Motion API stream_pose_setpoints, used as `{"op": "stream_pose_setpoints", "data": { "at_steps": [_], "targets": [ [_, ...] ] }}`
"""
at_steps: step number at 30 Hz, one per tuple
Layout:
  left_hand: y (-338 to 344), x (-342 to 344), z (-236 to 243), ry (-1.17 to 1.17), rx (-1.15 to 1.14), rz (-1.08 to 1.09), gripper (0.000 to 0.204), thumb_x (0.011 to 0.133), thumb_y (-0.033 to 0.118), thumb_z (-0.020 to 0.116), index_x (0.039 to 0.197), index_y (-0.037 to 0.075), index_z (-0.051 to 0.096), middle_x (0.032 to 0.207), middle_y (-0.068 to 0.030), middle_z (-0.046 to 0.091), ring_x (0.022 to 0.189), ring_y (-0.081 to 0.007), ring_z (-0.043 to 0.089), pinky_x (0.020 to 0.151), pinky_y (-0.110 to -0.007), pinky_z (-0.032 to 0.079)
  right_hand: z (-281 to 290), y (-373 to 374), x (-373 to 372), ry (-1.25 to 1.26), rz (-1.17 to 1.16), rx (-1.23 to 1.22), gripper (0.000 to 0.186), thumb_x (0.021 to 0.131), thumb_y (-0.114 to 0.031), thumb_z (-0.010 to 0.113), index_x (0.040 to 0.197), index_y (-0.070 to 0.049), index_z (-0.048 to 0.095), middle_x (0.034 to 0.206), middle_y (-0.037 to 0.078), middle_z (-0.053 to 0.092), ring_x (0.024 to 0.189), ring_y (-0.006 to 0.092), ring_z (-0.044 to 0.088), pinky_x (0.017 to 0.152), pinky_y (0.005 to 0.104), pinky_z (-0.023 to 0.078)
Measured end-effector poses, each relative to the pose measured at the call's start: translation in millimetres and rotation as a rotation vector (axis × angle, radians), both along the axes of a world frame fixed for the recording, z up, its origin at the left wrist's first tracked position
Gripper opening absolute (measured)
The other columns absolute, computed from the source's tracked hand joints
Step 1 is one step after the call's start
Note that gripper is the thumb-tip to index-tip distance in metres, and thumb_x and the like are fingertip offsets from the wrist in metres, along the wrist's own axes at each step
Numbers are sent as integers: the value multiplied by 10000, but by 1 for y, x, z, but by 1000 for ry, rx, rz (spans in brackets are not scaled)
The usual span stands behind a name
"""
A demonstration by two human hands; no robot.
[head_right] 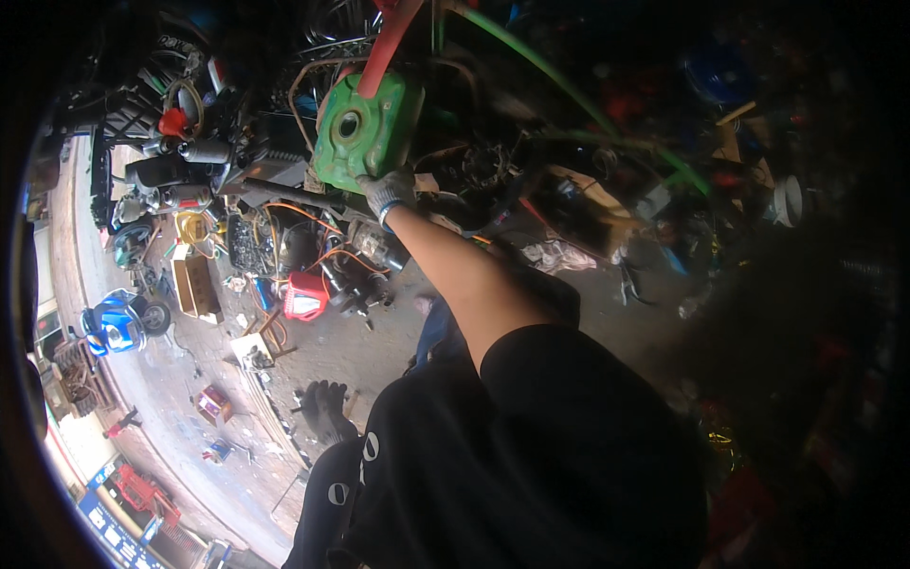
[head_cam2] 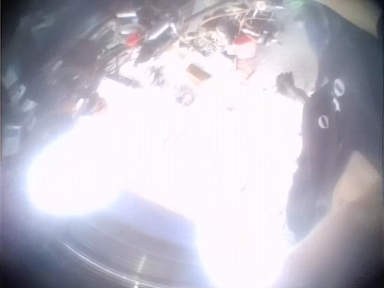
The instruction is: The person sits on the floor and works on mechanical components, including a gear and a cylindrical metal piece. They use a hammer to tap the metal piece and inspect the gear, then place the gear on a wooden pallet.
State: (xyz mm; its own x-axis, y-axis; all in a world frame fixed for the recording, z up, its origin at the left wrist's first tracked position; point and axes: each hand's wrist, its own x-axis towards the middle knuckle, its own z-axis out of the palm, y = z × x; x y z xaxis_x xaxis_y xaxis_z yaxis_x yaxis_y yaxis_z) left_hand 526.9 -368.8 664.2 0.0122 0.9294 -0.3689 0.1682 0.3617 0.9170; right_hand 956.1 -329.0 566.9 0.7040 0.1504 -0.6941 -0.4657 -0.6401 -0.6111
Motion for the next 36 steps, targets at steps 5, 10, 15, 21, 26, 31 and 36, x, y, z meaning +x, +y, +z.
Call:
{"op": "stream_pose_setpoints", "data": {
  "at_steps": [5, 10, 15, 21, 26, 31, 36],
  "targets": [
    [35, 10, -15, -38, 1, -125, 244, 1005, 55, 615, 1242, 1, 593, 1118, -174, 691, 924, -278, 709, 833, -425, 632, -3, 21, -20, -94, -106, -7, 980, 725, -642, 812, 1333, 52, 481, 1388, 288, 563, 1217, 388, 629, 1025, 429, 513],
    [72, 18, -46, -157, 27, -266, 274, 994, 67, 626, 1258, -1, 596, 1157, -164, 681, 974, -267, 691, 837, -414, 618, -64, 12, -7, -74, 96, 41, 809, 817, -575, 773, 1273, 54, 548, 1100, 219, 696, 922, 320, 692, 835, 394, 561],
    [90, 28, -66, -163, -13, -328, 332, 985, 105, 634, 1293, -4, 576, 1186, -163, 648, 1020, -265, 659, 883, -426, 604, -103, -45, 35, -397, 850, 82, 720, 873, -610, 652, 1258, -2, 643, 1131, 201, 704, 971, 331, 688, 855, 437, 551],
    [63, 37, -75, -158, -53, -247, 327, 968, 88, 637, 1270, -23, 578, 1159, -174, 665, 983, -270, 685, 852, -428, 614, -55, -65, 126, -533, 502, -588, 1085, 777, -474, 834, 1597, -78, 243, 1410, 268, 544, 1239, 379, 598, 1042, 413, 517],
    [20, 66, -79, -65, -109, -213, 514, 952, 242, 671, 1322, -61, 483, 1172, -206, 622, 999, -312, 675, 855, -443, 623, -68, -64, 158, -783, 898, -587, 611, 907, -264, 593, 1449, -8, 471, 1366, 221, 598, 1209, 336, 615, 992, 410, 522],
    [-5, 120, -85, -120, -75, -214, 252, 987, 43, 621, 1230, -17, 595, 1128, -174, 682, 943, -277, 698, 822, -445, 636, -89, -64, 158, -640, 792, -498, 707, 780, -376, 832, 1335, -50, 540, 1259, 228, 607, 1132, 381, 644, 905, 469, 575],
    [8, 185, -90, -65, -42, -239, 287, 993, 103, 636, 1255, -8, 595, 1151, -166, 682, 991, -263, 690, 853, -438, 623, -91, -72, 128, -791, 888, -457, 276, 889, -162, 566, 1114, -13, 621, 1036, 219, 643, 870, 341, 688, 682, 495, 583]
  ]
}}
